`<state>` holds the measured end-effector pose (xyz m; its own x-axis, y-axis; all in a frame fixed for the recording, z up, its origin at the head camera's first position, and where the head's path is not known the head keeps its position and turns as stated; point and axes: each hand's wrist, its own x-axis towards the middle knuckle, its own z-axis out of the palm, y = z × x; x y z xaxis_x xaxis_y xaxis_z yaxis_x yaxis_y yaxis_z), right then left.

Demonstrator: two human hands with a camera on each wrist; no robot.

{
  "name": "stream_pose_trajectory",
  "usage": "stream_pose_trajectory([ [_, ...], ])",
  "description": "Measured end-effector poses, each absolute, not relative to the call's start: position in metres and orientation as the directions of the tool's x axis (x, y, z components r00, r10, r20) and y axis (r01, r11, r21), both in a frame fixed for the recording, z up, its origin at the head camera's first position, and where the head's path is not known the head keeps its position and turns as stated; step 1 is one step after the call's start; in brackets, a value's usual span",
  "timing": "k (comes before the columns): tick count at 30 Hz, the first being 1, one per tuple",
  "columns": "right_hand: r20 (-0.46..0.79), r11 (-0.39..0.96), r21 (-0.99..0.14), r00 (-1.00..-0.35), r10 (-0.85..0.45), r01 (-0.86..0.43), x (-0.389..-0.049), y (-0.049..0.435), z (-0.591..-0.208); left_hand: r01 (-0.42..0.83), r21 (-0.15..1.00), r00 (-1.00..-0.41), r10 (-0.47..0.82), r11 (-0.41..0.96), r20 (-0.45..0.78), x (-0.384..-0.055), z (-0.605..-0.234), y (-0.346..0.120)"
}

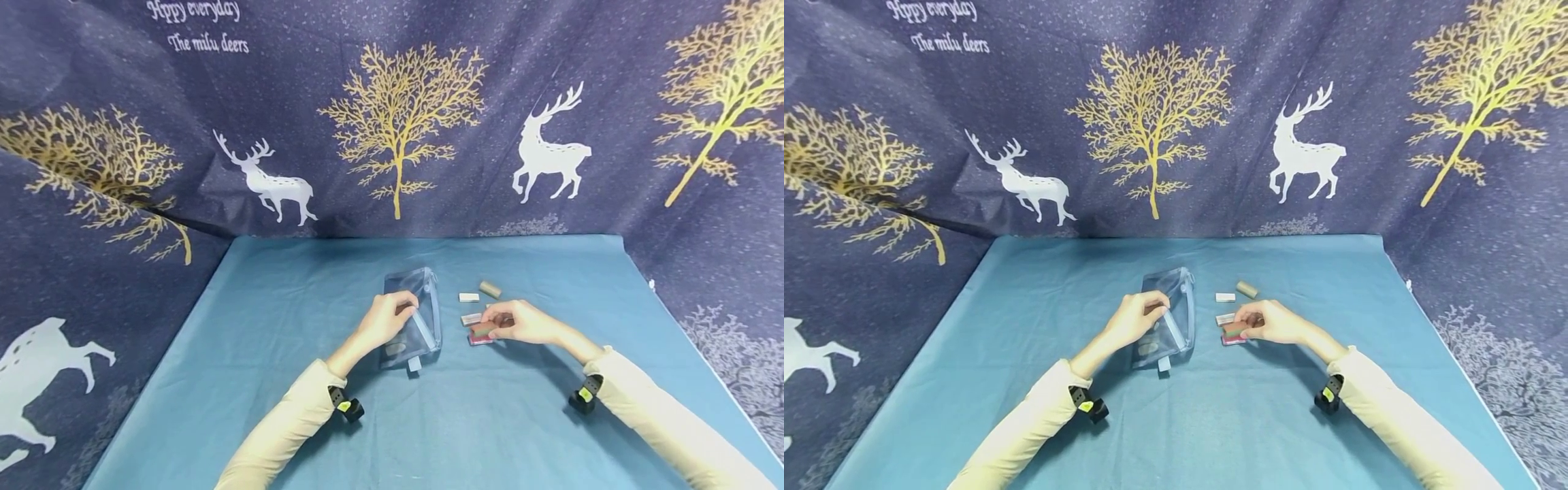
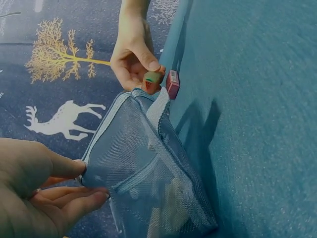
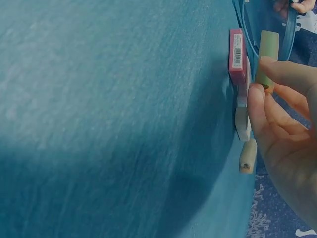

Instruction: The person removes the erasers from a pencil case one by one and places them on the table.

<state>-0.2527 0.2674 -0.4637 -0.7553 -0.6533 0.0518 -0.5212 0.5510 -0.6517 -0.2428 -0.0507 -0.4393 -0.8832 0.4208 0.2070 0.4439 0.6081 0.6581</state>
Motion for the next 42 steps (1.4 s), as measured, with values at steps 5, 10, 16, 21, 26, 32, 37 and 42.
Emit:
stream_pose_trajectory([
  [5,0.022,0.554,-0.673,-0.762,-0.648,-0.491,-0.251,0.270,-0.463,0.435,0.672,-0.886,0.417,0.600,0.202,-0.242,-0.438,-0.052],
  [10,0.004,0.502,-0.709,-0.715,-0.699,-0.495,-0.250,0.272,-0.462,0.424,0.681,-0.891,0.410,0.597,0.195,-0.242,-0.440,-0.053],
  [16,-0.052,0.477,-0.748,-0.676,-0.735,-0.461,-0.249,0.273,-0.460,0.411,0.690,-0.897,0.399,0.596,0.190,-0.241,-0.441,-0.053],
  [21,-0.086,0.452,-0.769,-0.628,-0.774,-0.452,-0.247,0.276,-0.460,0.430,0.672,-0.888,0.417,0.603,0.195,-0.240,-0.444,-0.053],
  [26,-0.098,0.407,-0.796,-0.568,-0.817,-0.448,-0.245,0.279,-0.460,0.433,0.669,-0.888,0.414,0.604,0.201,-0.239,-0.444,-0.054],
  [32,-0.138,0.433,-0.786,-0.557,-0.819,-0.442,-0.245,0.281,-0.461,0.439,0.666,-0.886,0.416,0.604,0.207,-0.239,-0.445,-0.054],
  [37,-0.156,0.498,-0.726,-0.590,-0.792,-0.475,-0.245,0.283,-0.461,0.442,0.667,-0.885,0.413,0.600,0.215,-0.240,-0.447,-0.054],
  [42,-0.172,0.534,-0.696,-0.610,-0.773,-0.480,-0.245,0.283,-0.459,0.449,0.666,-0.881,0.419,0.595,0.219,-0.239,-0.447,-0.054],
])
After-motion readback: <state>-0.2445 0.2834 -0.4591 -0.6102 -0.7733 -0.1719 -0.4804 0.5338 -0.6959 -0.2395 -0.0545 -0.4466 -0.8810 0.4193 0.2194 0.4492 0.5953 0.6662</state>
